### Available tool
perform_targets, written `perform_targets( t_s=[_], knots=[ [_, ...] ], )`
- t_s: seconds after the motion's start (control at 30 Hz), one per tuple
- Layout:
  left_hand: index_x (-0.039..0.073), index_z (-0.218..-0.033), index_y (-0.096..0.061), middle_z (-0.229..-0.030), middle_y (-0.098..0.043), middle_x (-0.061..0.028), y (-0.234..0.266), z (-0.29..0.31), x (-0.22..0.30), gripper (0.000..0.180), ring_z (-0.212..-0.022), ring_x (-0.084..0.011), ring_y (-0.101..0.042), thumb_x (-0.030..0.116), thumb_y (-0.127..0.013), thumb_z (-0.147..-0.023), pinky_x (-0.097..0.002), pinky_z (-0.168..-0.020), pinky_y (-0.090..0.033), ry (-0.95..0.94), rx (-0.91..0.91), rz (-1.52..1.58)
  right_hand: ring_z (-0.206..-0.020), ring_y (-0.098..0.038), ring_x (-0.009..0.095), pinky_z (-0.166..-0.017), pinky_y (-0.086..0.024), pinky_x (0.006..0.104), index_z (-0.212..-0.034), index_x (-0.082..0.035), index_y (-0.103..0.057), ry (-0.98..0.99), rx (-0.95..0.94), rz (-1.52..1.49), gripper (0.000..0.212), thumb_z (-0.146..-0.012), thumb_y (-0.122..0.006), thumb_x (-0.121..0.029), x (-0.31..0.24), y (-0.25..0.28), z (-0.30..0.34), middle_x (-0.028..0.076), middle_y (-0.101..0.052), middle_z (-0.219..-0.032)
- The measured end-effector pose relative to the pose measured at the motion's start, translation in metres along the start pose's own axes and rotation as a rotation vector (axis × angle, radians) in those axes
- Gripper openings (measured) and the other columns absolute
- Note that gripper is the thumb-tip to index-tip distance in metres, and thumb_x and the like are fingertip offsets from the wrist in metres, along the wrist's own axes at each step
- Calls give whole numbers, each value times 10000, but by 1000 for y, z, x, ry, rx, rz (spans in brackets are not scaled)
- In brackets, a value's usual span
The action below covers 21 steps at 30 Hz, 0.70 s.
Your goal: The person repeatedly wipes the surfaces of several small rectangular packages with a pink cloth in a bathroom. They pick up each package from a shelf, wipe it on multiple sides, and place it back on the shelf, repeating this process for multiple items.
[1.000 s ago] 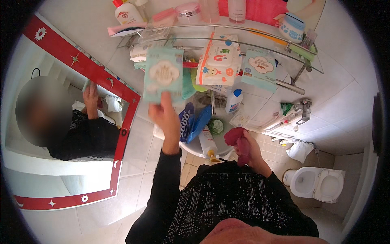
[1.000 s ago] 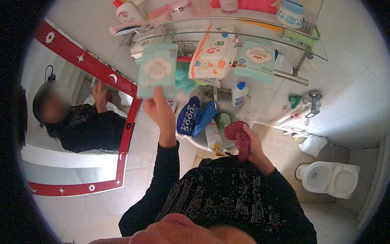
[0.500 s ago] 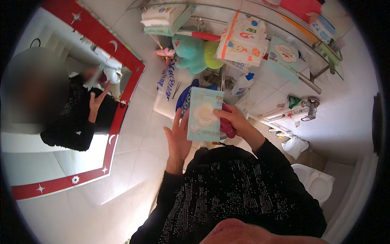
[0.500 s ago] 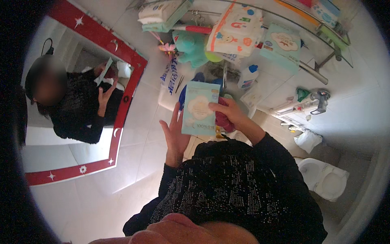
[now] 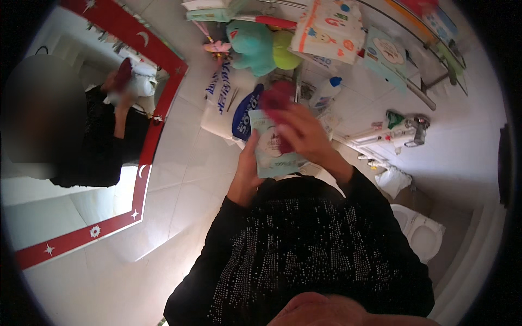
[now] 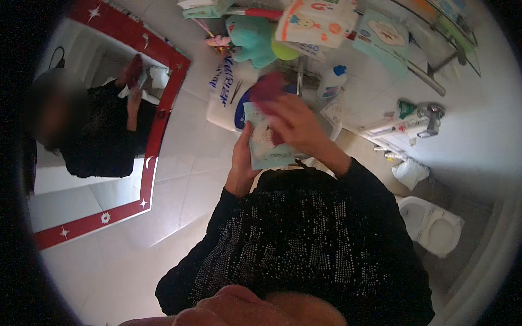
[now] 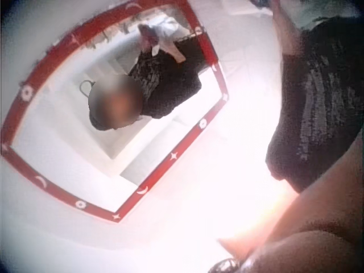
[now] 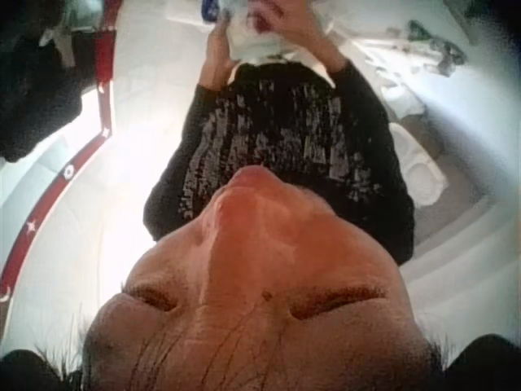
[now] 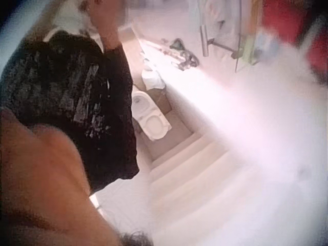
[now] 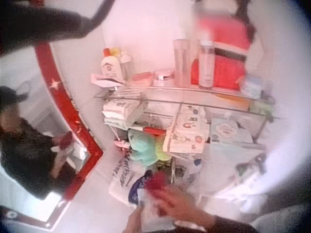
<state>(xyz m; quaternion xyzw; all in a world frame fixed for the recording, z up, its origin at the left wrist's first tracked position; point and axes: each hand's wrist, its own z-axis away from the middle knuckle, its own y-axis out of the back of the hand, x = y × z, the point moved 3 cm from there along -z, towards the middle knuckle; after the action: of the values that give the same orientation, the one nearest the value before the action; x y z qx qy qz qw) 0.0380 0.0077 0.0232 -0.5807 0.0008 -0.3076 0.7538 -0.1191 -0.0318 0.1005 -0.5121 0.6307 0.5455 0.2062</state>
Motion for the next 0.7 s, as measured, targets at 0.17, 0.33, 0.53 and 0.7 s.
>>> perform_targets(
  t_s=[0.17, 0.33, 0.53, 0.7],
  knots=[
    [89, -1432, -396, -1375, -519, -110, -5, -13, 5, 684, -1253, -284, -514, 612, -344, -995, -461, -1076, -404, -49, -319, 173, -1304, -465, 334, -1061, -383, 485, -1134, -88, -657, 502, -135, 220, 290, -886, -643, -238, 23, -58, 27, 97, -592, -1277],
    [101, -1475, -351, -1449, -463, -118, -3, -10, -12, 795, -1320, -305, -464, 701, -292, -957, -473, -1090, -393, 25, 5, 54, -1315, -448, 341, -1065, -381, 487, -1159, -71, -633, 522, -117, 589, 324, -874, -618, -223, 12, -34, 9, 132, -566, -1281],
    [97, -1455, -381, -1450, -459, -133, 12, -18, 3, 816, -1318, -315, -465, 725, -270, -946, -481, -1067, -415, -56, -112, -41, -1184, -534, 347, -1044, -389, 493, -1181, -40, -631, 448, -113, 318, 368, -853, -638, -208, 24, -63, 24, 154, -600, -1211],
    [104, -1454, -386, -1461, -450, -114, 8, -13, -2, 797, -1330, -301, -451, 714, -268, -954, -480, -1101, -368, -40, -67, 111, -1200, -503, 311, -1088, -329, 503, -1190, -43, -637, 540, -75, 538, 395, -853, -609, -248, 21, -55, 16, 123, -596, -1172]
  ],
)
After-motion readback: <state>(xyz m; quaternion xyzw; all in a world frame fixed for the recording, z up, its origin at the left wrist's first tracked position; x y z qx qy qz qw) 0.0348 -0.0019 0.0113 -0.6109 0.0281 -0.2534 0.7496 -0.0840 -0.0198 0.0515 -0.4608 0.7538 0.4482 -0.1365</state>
